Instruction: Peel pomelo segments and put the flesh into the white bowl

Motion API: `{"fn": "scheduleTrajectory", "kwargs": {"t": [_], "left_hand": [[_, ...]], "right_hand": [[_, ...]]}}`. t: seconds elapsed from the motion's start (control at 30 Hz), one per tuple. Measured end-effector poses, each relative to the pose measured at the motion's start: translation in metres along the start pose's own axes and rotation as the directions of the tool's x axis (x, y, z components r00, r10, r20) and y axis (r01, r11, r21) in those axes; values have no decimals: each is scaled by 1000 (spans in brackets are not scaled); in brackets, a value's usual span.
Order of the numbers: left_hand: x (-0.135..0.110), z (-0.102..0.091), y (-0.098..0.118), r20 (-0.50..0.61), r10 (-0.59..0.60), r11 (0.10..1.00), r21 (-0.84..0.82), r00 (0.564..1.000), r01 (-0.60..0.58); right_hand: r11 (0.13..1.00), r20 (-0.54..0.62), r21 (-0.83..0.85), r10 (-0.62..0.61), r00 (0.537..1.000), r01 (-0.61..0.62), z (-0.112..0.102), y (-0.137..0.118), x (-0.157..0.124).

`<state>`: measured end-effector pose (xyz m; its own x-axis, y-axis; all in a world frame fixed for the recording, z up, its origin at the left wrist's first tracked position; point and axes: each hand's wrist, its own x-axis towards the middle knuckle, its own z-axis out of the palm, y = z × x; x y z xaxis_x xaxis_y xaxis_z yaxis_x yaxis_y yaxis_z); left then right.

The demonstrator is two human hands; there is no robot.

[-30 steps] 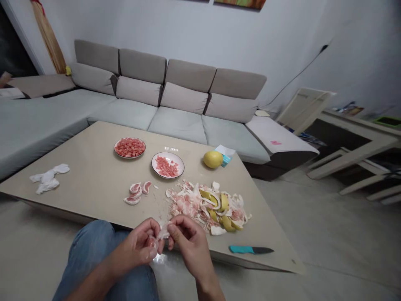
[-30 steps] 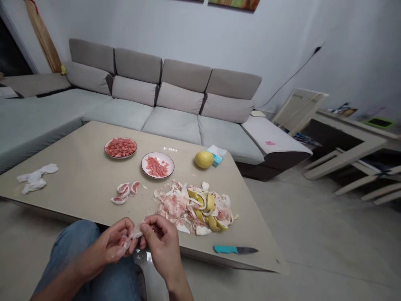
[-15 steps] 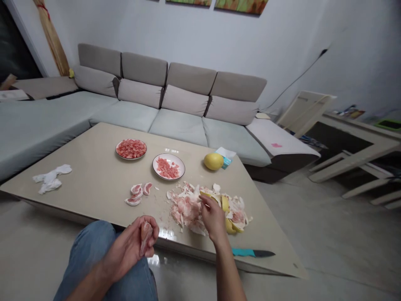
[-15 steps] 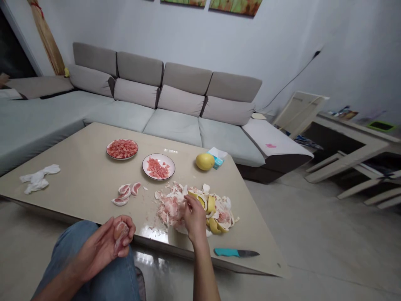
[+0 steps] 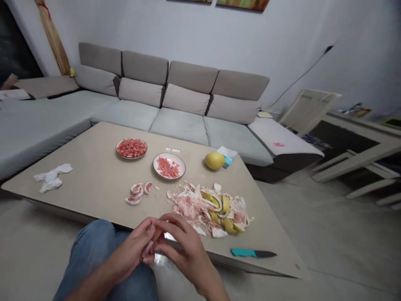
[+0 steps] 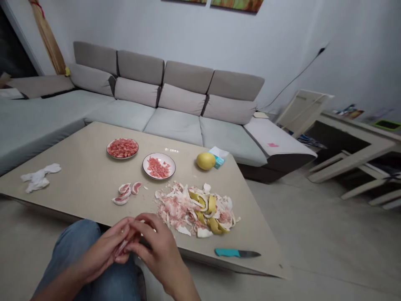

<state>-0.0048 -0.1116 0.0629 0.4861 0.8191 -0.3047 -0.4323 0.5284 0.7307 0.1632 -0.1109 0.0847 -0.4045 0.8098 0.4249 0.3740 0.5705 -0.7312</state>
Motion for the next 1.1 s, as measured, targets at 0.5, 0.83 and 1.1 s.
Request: {"fn": "scheduleTrajectory", "kwargs": {"t": [0.5, 0.83, 1.1], "left_hand": [[-17, -3, 10, 254, 3, 944, 320, 967, -87], [-15, -4, 15, 202, -21, 907, 416, 979, -67], [-16, -2, 18, 144, 2, 881, 468, 990, -70]], "right_hand": [[827, -110, 501, 353, 929, -254, 10, 13, -1], [624, 59, 680, 476, 878, -384, 16, 17, -12], [849, -50, 433, 359, 932, -303, 7, 4, -7]]}}
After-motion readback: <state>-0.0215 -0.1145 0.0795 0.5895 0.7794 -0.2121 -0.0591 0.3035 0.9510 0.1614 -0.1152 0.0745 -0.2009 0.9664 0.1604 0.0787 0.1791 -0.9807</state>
